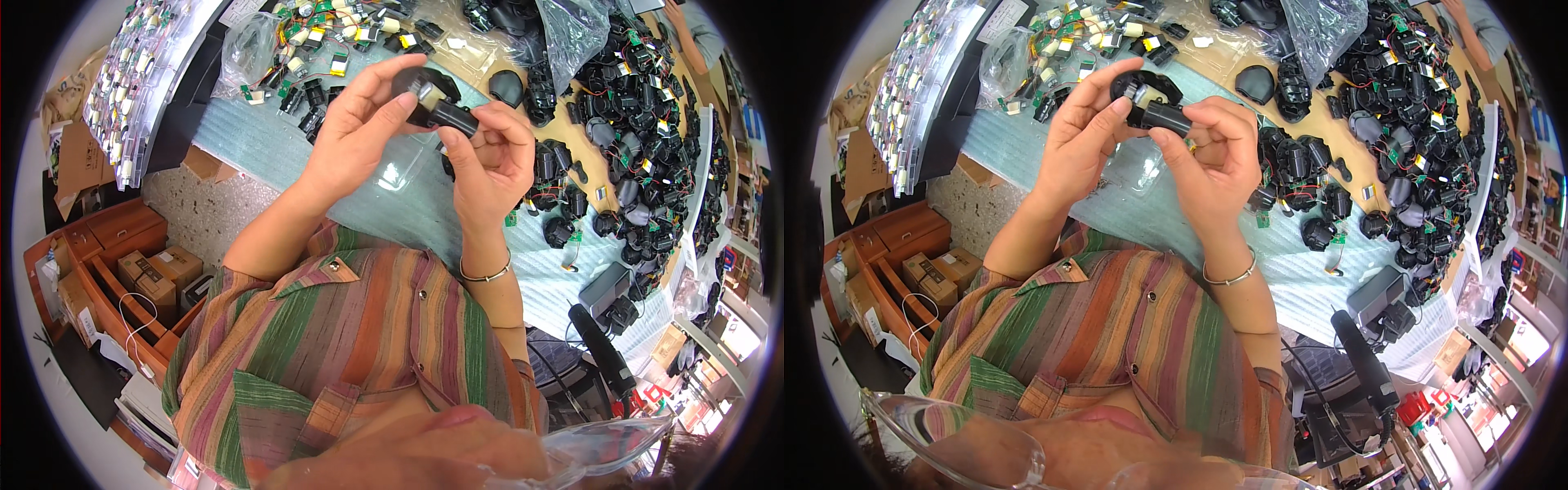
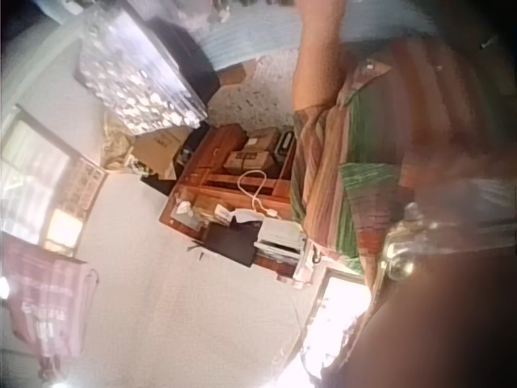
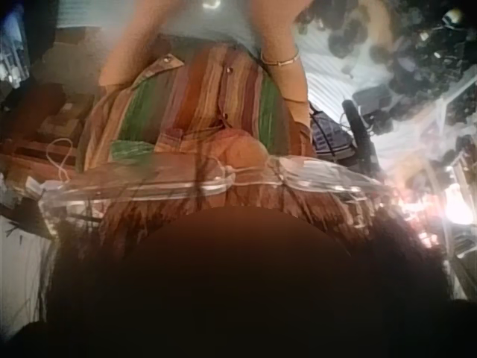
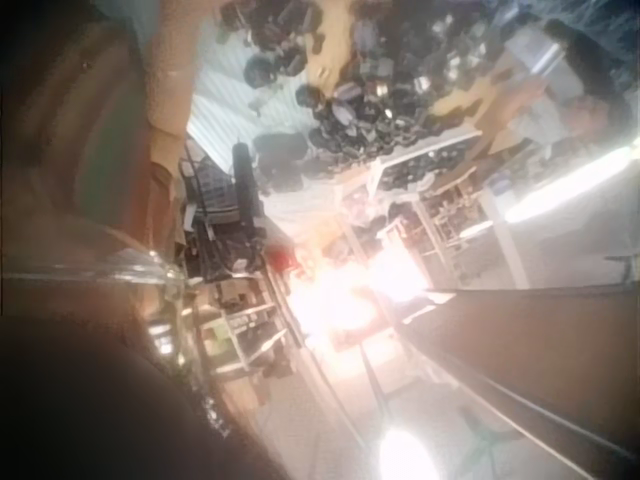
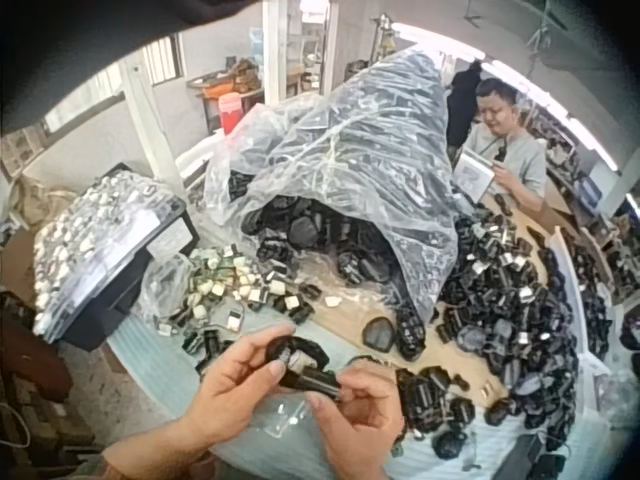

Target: The person assembles small black electronic components by hand, inserting small white cylindrical parts into the black housings. The person handles the items one at a time, picking them up from a pile on the table, inserting the white part, and placing the assembled unit back on the table.

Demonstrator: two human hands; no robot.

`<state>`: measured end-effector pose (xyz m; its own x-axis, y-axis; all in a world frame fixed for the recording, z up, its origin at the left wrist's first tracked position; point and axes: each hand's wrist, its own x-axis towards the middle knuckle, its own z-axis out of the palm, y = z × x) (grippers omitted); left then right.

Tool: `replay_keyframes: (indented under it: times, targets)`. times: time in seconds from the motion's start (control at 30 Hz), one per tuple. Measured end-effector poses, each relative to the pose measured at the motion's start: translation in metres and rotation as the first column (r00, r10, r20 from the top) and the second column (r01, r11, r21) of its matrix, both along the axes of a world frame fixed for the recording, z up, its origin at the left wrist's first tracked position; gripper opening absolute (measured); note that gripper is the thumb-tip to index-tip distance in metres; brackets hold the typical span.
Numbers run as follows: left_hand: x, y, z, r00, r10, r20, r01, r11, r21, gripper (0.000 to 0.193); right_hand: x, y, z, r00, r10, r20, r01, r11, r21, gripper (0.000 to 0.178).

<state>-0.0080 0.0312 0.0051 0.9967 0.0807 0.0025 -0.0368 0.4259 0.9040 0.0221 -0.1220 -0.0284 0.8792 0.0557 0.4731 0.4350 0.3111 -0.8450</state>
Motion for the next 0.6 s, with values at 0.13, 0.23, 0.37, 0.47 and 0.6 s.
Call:
replay_keyframes:
  times: [0.13,0.23,0.37,0.47,0.6]
  targets:
    - [-0.002,-0.004,0.002,0.998,-0.032,-0.053,0.027,0.996,-0.082,0.042,0.000,0.000,0.004,0.971,-0.174,0.165,0.219,0.922,-0.319,0.036]
    - [-0.002,0.000,-0.002,0.998,-0.046,-0.045,0.042,0.996,-0.079,0.041,0.000,-0.002,0.010,0.932,-0.211,0.294,0.338,0.796,-0.502,0.037]
    - [-0.002,-0.005,-0.004,0.997,-0.064,-0.042,0.063,0.997,-0.036,0.040,0.001,-0.002,0.004,0.915,-0.242,0.324,0.376,0.805,-0.458,0.037]
    - [-0.003,-0.007,-0.009,0.996,-0.075,-0.045,0.074,0.997,-0.036,0.040,0.002,-0.001,0.003,0.906,-0.247,0.344,0.391,0.800,-0.455,0.037]
    - [-0.004,-0.006,-0.011,0.995,-0.102,-0.008,0.102,0.994,-0.026,0.040,0.000,0.000,0.003,0.912,-0.256,0.321,0.384,0.810,-0.443,0.037]
